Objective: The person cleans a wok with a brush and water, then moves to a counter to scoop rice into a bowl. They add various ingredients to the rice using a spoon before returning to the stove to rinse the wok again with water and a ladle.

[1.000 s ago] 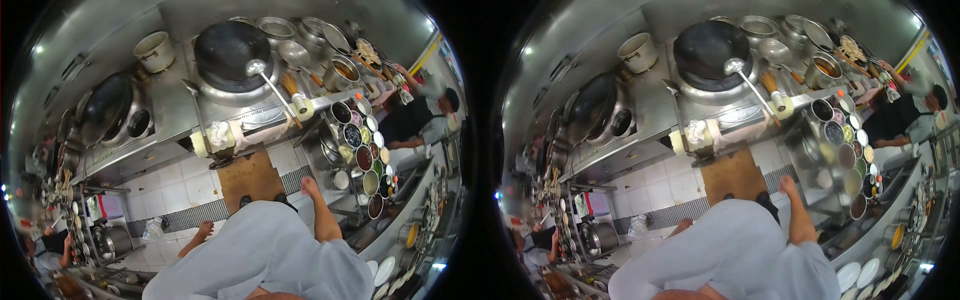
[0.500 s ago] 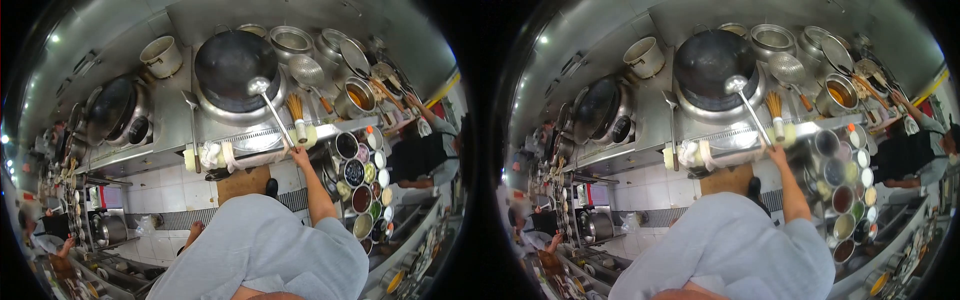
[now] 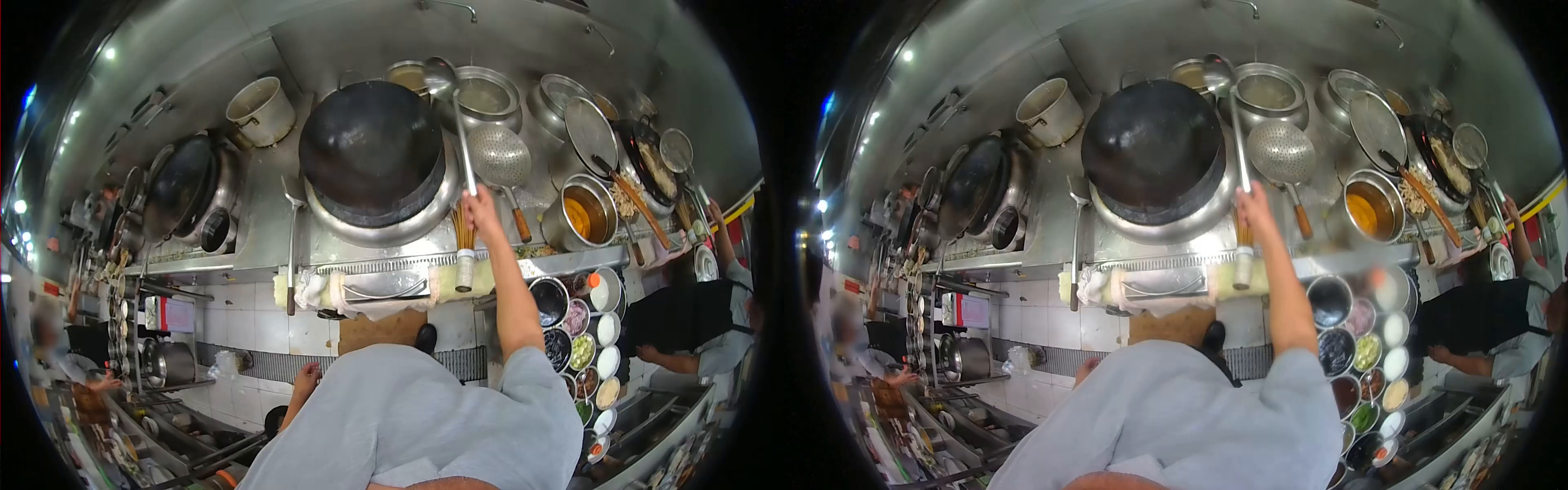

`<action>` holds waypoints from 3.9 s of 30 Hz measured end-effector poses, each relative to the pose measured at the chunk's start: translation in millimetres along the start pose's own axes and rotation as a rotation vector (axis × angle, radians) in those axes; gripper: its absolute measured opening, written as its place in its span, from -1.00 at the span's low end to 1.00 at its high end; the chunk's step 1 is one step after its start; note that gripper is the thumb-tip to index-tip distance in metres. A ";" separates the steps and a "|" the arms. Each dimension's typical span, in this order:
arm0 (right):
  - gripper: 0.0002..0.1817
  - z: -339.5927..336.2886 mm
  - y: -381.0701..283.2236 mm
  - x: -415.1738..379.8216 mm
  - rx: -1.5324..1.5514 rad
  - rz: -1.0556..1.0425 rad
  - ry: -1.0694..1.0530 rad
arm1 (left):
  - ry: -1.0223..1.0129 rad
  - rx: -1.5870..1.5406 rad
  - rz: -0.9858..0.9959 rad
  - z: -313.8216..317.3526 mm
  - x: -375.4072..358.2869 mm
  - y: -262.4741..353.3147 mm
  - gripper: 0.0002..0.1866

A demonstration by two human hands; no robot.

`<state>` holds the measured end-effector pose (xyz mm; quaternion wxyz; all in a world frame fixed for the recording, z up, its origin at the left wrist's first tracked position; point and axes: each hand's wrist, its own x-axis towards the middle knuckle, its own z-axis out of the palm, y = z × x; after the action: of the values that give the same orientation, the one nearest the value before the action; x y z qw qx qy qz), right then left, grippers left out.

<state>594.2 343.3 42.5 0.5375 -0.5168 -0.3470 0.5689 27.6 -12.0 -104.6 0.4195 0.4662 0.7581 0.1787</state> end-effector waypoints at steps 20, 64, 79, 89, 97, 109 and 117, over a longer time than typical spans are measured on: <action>-0.73 -43.5 -114.0 152.0 1.061 0.176 -0.311 | 0.434 0.093 0.587 -15.0 61.9 238.2 -0.69; -0.87 -69.5 -115.5 180.7 0.840 0.321 -0.229 | 0.266 0.238 1.052 -8.1 72.5 408.0 -0.49; -0.63 73.0 -157.9 -96.6 0.880 0.512 -0.339 | 0.140 0.608 0.942 71.2 163.3 390.6 -0.19; -0.61 143.5 -32.2 -110.6 0.839 0.540 -0.289 | -0.469 -0.471 0.371 13.8 135.1 340.5 -0.51; -0.34 104.5 78.8 -82.5 -1.189 -0.682 0.126 | -0.452 -0.454 0.559 3.6 108.3 330.0 -0.58; -0.45 101.5 60.8 -108.4 -0.929 -0.095 0.020 | -0.967 -1.226 -0.026 -28.3 88.6 344.6 -0.18; -0.19 -25.7 179.2 -78.5 -1.145 0.053 0.303 | -0.719 -1.053 0.061 -83.5 155.5 287.2 -0.32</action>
<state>564.8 230.5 -116.7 0.2025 -0.8085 -0.5050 0.2242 87.4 275.3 61.2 0.8153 0.2497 0.3670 0.3718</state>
